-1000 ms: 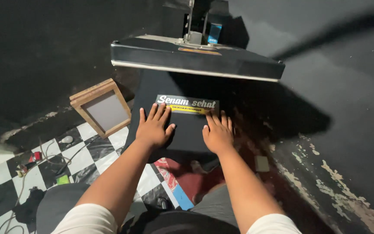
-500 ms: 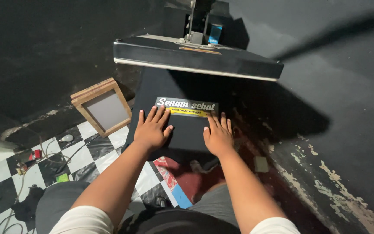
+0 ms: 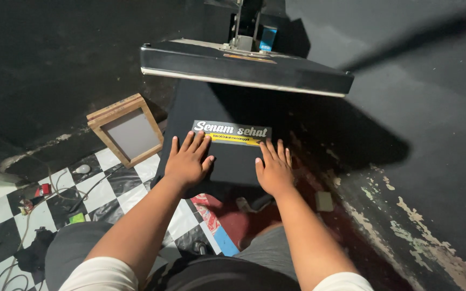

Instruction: Using a heat press machine to apply a design onto a black t-shirt

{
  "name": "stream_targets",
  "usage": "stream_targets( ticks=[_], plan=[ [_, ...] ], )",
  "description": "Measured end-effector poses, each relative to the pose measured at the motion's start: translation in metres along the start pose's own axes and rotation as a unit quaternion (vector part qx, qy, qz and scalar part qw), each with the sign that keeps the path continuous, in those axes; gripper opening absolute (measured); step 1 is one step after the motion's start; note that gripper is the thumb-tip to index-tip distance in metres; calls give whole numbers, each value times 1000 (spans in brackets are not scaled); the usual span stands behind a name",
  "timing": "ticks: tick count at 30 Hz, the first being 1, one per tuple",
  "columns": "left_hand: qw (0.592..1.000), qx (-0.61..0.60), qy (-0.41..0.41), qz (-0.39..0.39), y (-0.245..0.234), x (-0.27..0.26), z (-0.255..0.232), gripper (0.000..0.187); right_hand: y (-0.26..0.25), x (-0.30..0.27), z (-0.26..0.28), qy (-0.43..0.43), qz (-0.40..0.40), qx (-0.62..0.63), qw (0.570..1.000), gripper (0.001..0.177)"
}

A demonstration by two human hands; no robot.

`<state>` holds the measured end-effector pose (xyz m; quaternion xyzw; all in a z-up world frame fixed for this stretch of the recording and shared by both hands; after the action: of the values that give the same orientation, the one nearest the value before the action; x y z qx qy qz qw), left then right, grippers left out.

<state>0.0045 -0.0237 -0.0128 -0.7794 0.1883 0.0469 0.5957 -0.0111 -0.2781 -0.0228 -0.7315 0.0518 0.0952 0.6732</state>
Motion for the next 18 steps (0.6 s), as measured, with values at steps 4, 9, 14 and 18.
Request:
stream_targets(
  ticks=[4,9,14,18],
  plan=[
    [1000,3,2,-2,0,1,1,70,0,0,0,3,-13,-4,1000,61],
    [1000,-3,0,-2,-1,-2,-1,70,11,3,-3,2,-22,-9,1000,62],
    [1000,3,3,-8,6,3,3,70,13,3,-4,1,-39,-11,999,62],
    [1000,2,7,-12,6,4,3,70,12,4,-3,4,-47,-11,999,62]
  ],
)
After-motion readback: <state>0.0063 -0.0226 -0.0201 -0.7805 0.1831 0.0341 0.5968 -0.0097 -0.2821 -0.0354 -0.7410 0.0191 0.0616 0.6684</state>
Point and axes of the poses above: each hand's wrist, its own x-axis towards the middle knuckle, its own y-axis out of the palm, z = x × y, the point moved 2 cm from there along x, towards the middle knuckle, and after that the axes turned 11 degrees about -x, right-handed, at the moved point
